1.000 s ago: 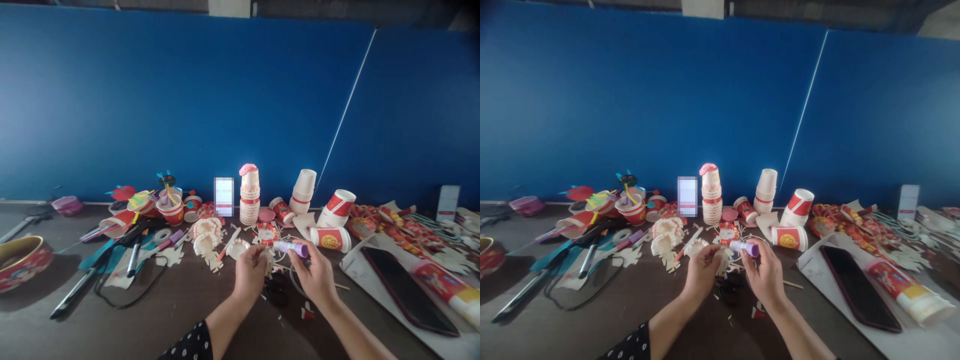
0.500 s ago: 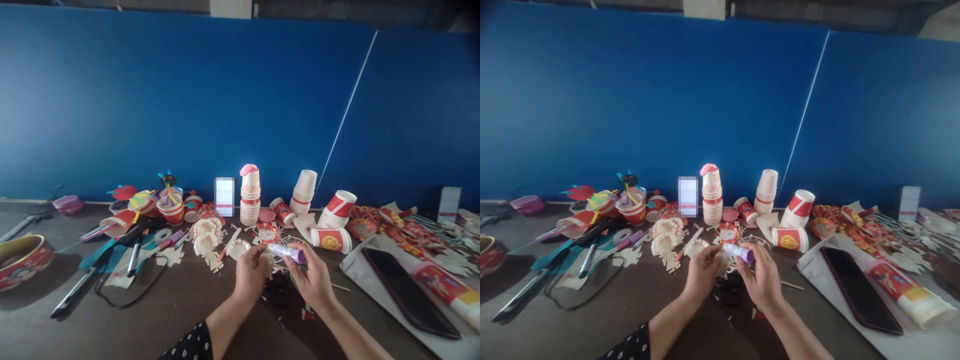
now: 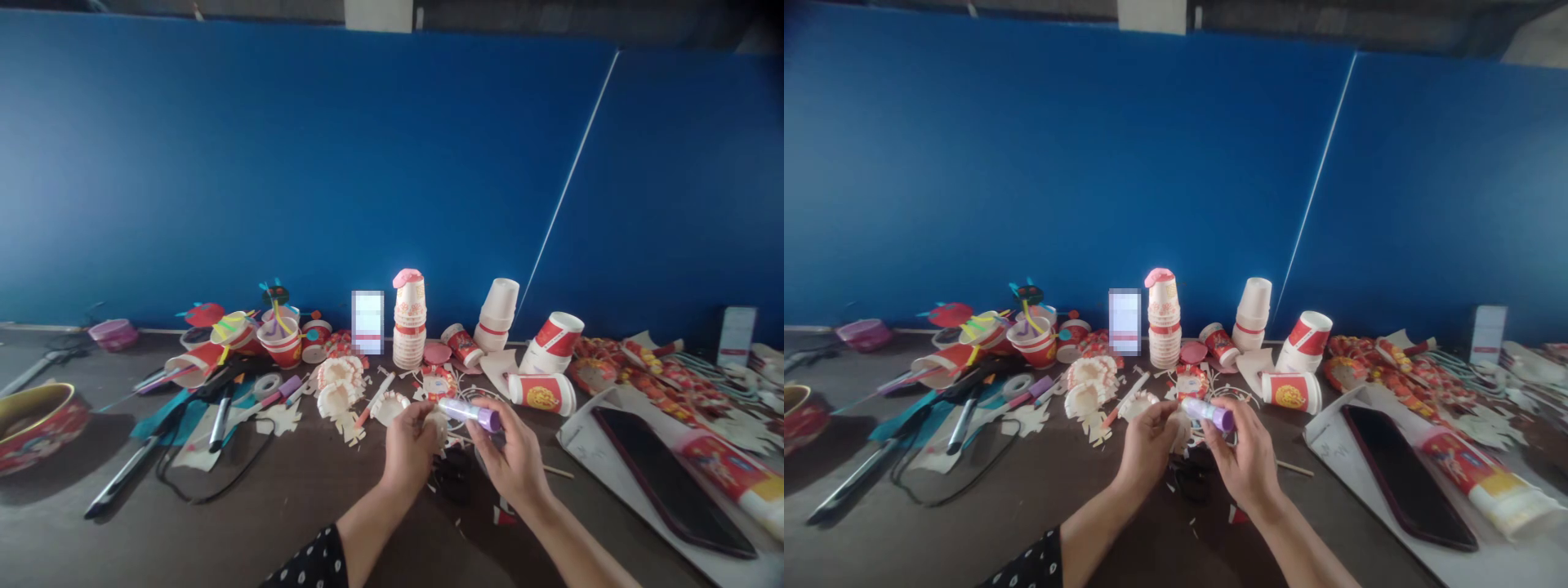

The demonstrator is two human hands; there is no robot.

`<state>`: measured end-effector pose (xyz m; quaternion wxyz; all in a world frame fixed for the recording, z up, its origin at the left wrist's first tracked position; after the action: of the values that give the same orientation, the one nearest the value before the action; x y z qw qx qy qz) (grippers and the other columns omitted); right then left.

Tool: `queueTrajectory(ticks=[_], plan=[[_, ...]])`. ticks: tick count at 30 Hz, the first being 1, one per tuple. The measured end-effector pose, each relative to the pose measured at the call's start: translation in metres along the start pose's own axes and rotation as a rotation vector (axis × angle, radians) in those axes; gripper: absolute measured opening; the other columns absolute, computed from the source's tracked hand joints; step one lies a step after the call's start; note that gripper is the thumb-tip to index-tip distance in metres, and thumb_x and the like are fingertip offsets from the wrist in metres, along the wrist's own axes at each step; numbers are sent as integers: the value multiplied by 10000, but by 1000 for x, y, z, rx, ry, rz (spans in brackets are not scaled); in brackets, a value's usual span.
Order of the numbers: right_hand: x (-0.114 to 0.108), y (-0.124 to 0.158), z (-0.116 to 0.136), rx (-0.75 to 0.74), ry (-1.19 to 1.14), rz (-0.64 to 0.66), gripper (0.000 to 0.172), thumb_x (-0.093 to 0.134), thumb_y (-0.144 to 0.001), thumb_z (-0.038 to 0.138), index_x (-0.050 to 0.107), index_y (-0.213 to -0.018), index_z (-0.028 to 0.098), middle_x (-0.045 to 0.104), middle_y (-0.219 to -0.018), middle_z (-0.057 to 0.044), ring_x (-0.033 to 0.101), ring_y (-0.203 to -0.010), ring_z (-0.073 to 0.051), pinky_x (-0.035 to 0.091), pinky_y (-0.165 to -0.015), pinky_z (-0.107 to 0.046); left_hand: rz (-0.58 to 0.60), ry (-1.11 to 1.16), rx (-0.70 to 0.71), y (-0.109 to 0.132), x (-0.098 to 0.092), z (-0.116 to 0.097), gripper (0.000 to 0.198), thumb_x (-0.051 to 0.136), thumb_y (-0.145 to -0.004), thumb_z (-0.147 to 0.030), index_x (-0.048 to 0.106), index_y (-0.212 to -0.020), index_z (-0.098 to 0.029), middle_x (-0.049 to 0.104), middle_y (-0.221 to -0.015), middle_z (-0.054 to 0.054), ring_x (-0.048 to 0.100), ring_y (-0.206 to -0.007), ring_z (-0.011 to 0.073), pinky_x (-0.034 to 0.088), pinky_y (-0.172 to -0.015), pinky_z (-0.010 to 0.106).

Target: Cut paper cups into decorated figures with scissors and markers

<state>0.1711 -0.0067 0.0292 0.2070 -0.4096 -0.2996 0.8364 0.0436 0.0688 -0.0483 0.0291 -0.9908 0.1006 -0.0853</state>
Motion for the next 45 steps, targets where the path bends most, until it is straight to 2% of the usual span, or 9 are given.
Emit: queueTrajectory(ticks=[10,16,24,28,32,35,38,41,45], plan=[[-12,-5,-15,23,196,-145,236,465,-815,324,530,-988,177,628,-911,-83,586,-840,-210,458,-741,-308,-55,-121,3,1,-7,-9,134,526,-652,-187,581,-758,-125,621,-662,30,559,-595,129,423,-561,224],[-2,-3,-43,182,410,10,245,431,-807,293,516,-1017,201,630,-954,-67,586,-841,-221,442,-677,-296,-32,-113,-7,0,-5,-7,132,537,-656,-199,562,-759,-120,615,-681,48,553,-610,134,418,-564,226],[8,2,-63,362,573,231,186,443,-779,223,496,-957,217,651,-843,-48,601,-757,-208,367,-577,-261,-26,-176,-8,1,-6,-6,157,541,-678,-257,549,-758,-122,553,-583,4,471,-515,92,347,-488,193],[10,4,-65,366,583,255,175,457,-766,223,499,-936,221,644,-842,-50,587,-770,-218,355,-569,-264,-30,-164,-22,1,-6,-5,161,552,-673,-261,557,-758,-124,553,-579,-2,468,-508,88,339,-481,189],[7,1,-60,298,621,177,176,486,-756,252,529,-922,213,628,-880,-77,561,-798,-256,379,-596,-306,-35,-120,-26,2,-5,-7,160,575,-657,-265,567,-740,-128,553,-554,-9,476,-493,89,334,-469,187],[5,-4,-42,165,517,88,196,474,-785,294,545,-936,191,619,-903,-92,544,-839,-262,408,-691,-353,-28,-71,-43,2,-4,-7,156,594,-642,-266,560,-711,-129,568,-547,-4,484,-476,91,338,-460,189],[11,-5,-21,49,262,80,214,449,-817,317,546,-940,171,621,-900,-89,552,-863,-228,419,-772,-341,2,-17,-56,2,0,-7,158,594,-647,-268,545,-705,-129,576,-551,4,495,-474,96,358,-466,196],[25,-1,-9,57,89,185,229,461,-817,330,548,-965,179,637,-862,-76,586,-813,-211,454,-716,-313,21,-41,-34,3,2,-8,155,578,-667,-270,547,-723,-129,580,-570,11,511,-493,105,382,-478,205],[37,5,-7,137,-18,273,172,439,-828,301,574,-845,196,658,-765,-42,616,-680,-185,463,-609,-267,64,-135,39,2,3,-13,177,566,-691,-280,569,-784,-130,637,-703,61,583,-640,154,439,-582,240]])
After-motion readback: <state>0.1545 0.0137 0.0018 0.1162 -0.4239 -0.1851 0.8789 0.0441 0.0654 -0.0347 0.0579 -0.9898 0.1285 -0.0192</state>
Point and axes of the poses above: each hand's wrist, its own y-axis away from the middle knuckle, its own x-axis out of the palm, z = x × y, the point moved 9 cm from there along -y, towards the middle knuckle
